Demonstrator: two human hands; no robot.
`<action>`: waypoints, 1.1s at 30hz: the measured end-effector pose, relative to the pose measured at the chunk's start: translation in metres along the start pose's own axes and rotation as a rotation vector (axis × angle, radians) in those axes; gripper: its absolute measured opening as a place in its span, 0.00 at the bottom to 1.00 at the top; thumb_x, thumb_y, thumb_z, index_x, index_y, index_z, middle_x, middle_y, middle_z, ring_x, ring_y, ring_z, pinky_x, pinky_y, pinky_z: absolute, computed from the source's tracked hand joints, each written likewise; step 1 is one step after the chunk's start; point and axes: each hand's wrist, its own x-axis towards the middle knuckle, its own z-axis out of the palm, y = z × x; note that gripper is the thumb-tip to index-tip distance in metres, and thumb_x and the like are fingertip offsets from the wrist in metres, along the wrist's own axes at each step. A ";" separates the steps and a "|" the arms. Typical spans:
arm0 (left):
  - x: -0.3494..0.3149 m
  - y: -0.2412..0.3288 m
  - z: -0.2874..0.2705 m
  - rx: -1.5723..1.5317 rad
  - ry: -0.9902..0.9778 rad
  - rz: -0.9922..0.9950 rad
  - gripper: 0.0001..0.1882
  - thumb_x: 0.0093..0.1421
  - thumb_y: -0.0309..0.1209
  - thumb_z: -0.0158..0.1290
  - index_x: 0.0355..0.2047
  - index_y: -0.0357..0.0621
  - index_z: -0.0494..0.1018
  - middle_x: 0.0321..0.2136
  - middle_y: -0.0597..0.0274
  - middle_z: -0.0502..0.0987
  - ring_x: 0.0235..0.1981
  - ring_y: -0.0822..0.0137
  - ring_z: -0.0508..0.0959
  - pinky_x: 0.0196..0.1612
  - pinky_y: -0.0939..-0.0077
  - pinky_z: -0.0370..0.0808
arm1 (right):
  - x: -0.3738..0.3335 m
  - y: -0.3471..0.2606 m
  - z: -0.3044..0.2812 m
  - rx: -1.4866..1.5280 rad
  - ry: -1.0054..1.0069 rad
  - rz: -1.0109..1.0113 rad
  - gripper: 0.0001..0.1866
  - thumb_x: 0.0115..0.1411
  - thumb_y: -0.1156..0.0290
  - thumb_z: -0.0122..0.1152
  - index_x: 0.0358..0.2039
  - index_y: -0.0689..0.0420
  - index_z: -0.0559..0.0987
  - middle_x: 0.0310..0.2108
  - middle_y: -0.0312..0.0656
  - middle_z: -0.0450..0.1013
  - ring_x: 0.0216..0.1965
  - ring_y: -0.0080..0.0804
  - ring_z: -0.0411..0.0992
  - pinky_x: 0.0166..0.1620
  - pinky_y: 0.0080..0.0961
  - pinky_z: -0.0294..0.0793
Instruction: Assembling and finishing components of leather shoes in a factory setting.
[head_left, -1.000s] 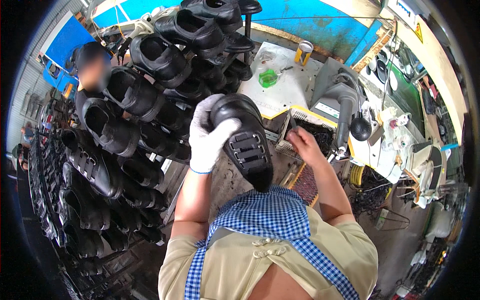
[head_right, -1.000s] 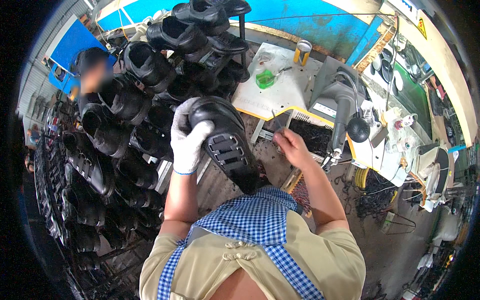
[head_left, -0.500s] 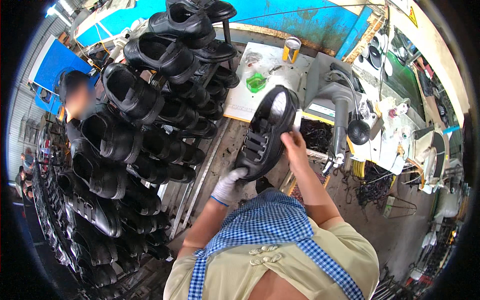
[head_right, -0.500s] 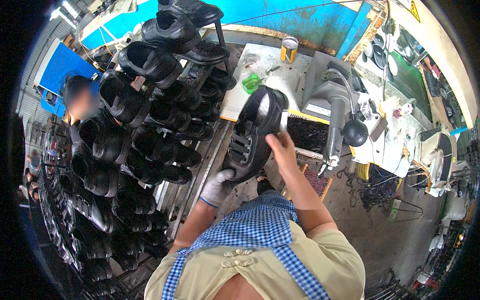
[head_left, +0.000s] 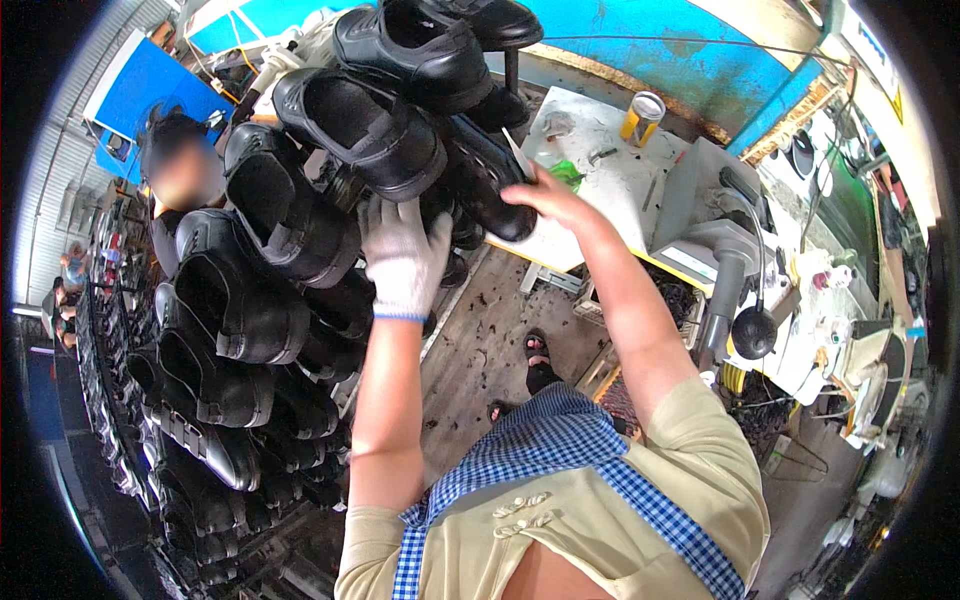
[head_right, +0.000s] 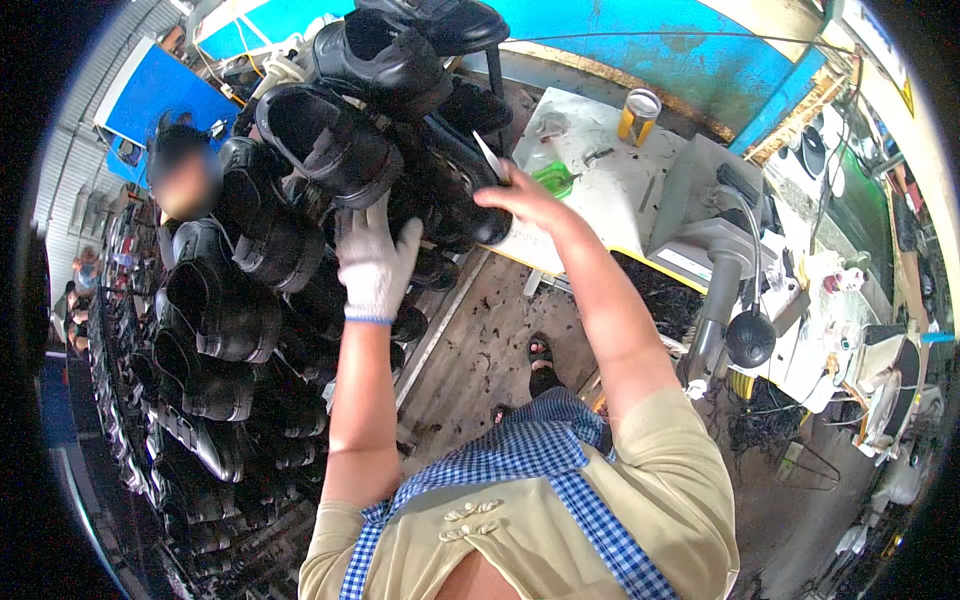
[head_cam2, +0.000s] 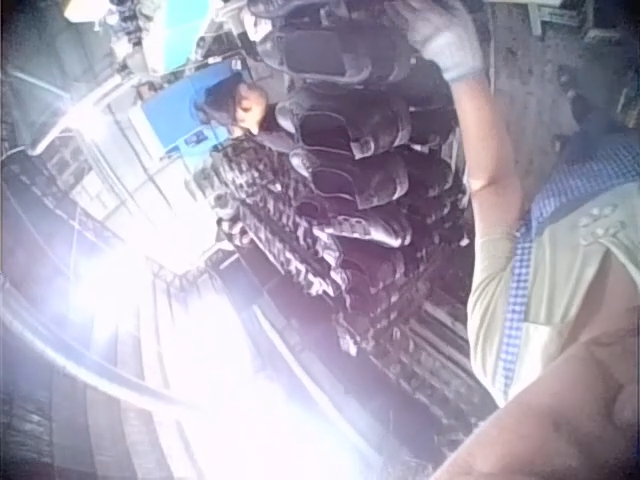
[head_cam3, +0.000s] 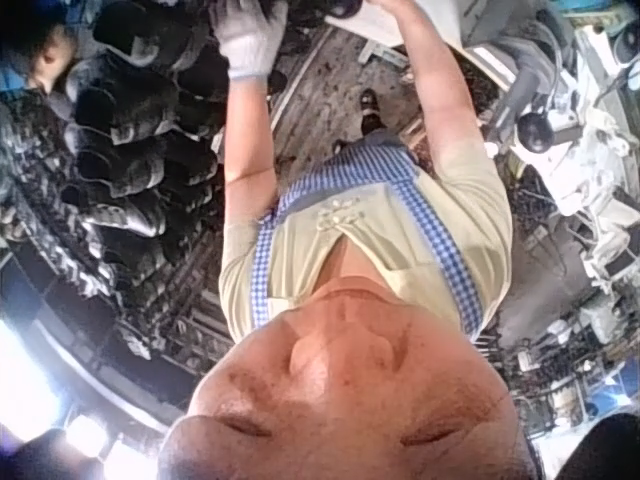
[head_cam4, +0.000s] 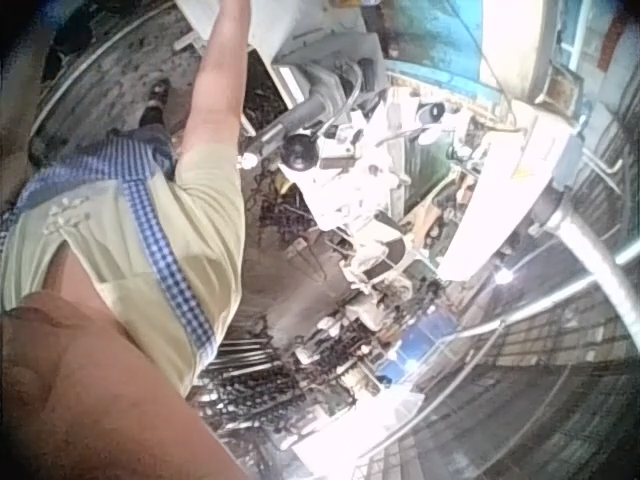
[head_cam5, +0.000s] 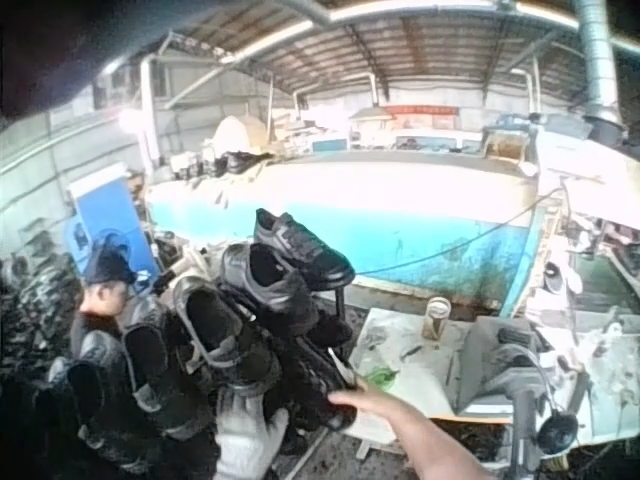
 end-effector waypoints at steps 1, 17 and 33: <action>0.005 -0.017 0.006 0.085 -0.064 -0.012 0.29 0.52 0.45 0.59 0.52 0.44 0.72 0.49 0.45 0.74 0.49 0.44 0.74 0.53 0.52 0.70 | 0.021 -0.011 0.008 -0.072 0.028 0.113 0.33 0.50 0.58 0.71 0.54 0.58 0.70 0.43 0.41 0.73 0.42 0.28 0.69 0.44 0.25 0.68; 0.008 -0.005 -0.017 -0.895 -0.077 -0.290 0.15 0.62 0.34 0.56 0.46 0.40 0.77 0.43 0.54 0.80 0.45 0.66 0.78 0.50 0.72 0.71 | -0.084 0.012 0.094 0.344 0.219 -0.106 0.25 0.61 0.64 0.63 0.57 0.57 0.71 0.29 0.31 0.75 0.16 0.07 0.53 0.19 0.11 0.53; -0.076 0.105 -0.104 -2.191 -0.672 -0.656 0.27 0.64 0.41 0.49 0.58 0.35 0.66 0.50 0.53 0.75 0.50 0.63 0.76 0.54 0.68 0.73 | -0.237 -0.143 0.085 -0.695 0.310 -0.766 0.20 0.48 0.79 0.71 0.45 0.58 0.82 0.38 0.38 0.70 0.31 0.23 0.69 0.32 0.19 0.68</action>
